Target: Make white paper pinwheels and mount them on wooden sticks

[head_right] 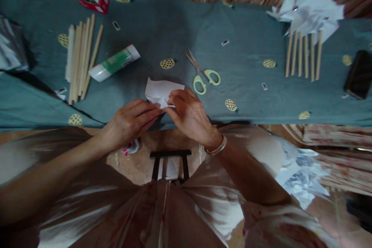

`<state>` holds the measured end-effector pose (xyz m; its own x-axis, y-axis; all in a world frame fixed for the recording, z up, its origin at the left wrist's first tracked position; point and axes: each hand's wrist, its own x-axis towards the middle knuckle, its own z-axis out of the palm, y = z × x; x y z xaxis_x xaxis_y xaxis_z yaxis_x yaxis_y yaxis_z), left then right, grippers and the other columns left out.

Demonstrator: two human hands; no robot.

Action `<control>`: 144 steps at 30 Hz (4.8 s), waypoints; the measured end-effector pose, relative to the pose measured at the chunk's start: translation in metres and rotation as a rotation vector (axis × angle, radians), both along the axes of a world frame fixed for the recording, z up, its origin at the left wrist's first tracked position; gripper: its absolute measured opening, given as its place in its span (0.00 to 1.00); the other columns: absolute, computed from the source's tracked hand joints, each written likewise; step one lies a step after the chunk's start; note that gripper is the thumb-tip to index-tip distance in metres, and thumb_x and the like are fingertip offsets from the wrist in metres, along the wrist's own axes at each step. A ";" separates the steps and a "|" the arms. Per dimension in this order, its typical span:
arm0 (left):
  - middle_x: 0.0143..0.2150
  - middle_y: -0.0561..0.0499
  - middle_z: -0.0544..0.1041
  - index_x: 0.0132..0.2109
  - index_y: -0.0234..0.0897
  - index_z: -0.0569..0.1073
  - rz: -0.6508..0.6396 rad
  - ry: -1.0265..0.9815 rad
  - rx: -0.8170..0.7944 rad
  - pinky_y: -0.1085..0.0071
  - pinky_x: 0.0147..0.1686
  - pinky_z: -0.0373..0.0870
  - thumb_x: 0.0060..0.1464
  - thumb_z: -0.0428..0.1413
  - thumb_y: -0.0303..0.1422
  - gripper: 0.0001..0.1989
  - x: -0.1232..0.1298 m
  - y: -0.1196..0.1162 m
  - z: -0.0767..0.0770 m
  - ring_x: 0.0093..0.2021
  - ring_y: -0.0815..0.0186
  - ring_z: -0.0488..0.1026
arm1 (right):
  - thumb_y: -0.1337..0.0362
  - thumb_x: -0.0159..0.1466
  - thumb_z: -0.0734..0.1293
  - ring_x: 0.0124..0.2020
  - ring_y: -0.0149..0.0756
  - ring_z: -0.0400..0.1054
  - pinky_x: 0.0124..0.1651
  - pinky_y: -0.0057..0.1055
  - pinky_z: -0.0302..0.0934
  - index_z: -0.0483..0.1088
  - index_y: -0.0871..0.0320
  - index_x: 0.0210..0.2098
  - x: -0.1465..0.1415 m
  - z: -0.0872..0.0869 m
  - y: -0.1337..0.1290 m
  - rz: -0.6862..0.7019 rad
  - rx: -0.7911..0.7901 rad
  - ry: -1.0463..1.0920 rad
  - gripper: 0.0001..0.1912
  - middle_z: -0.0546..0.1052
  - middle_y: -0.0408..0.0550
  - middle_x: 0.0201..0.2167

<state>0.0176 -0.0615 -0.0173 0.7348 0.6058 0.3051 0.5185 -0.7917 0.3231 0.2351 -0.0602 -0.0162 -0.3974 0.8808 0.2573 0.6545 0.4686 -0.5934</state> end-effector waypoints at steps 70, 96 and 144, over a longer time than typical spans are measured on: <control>0.38 0.46 0.79 0.43 0.32 0.77 0.053 -0.122 -0.119 0.70 0.40 0.74 0.65 0.50 0.27 0.11 0.003 0.001 0.000 0.39 0.64 0.76 | 0.69 0.73 0.51 0.58 0.43 0.65 0.61 0.45 0.61 0.64 0.62 0.58 -0.024 -0.008 -0.009 0.100 0.020 -0.224 0.19 0.73 0.59 0.56; 0.43 0.43 0.79 0.43 0.32 0.77 0.114 0.004 0.017 0.63 0.40 0.71 0.65 0.50 0.27 0.10 -0.021 0.021 0.007 0.42 0.59 0.74 | 0.63 0.65 0.66 0.36 0.40 0.75 0.43 0.36 0.69 0.71 0.61 0.54 0.012 0.007 0.015 -0.166 -0.119 -0.050 0.18 0.81 0.50 0.35; 0.42 0.44 0.79 0.43 0.33 0.76 -0.028 0.086 0.046 0.67 0.40 0.76 0.66 0.49 0.27 0.10 -0.005 -0.003 0.005 0.41 0.62 0.75 | 0.68 0.66 0.66 0.42 0.38 0.74 0.50 0.38 0.67 0.76 0.57 0.34 -0.002 0.016 -0.007 0.075 -0.170 0.093 0.06 0.80 0.48 0.37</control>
<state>0.0130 -0.0647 -0.0125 0.7762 0.5711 0.2671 0.5199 -0.8194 0.2414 0.2330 -0.0670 0.0001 -0.4448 0.8836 0.1465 0.5600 0.4020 -0.7244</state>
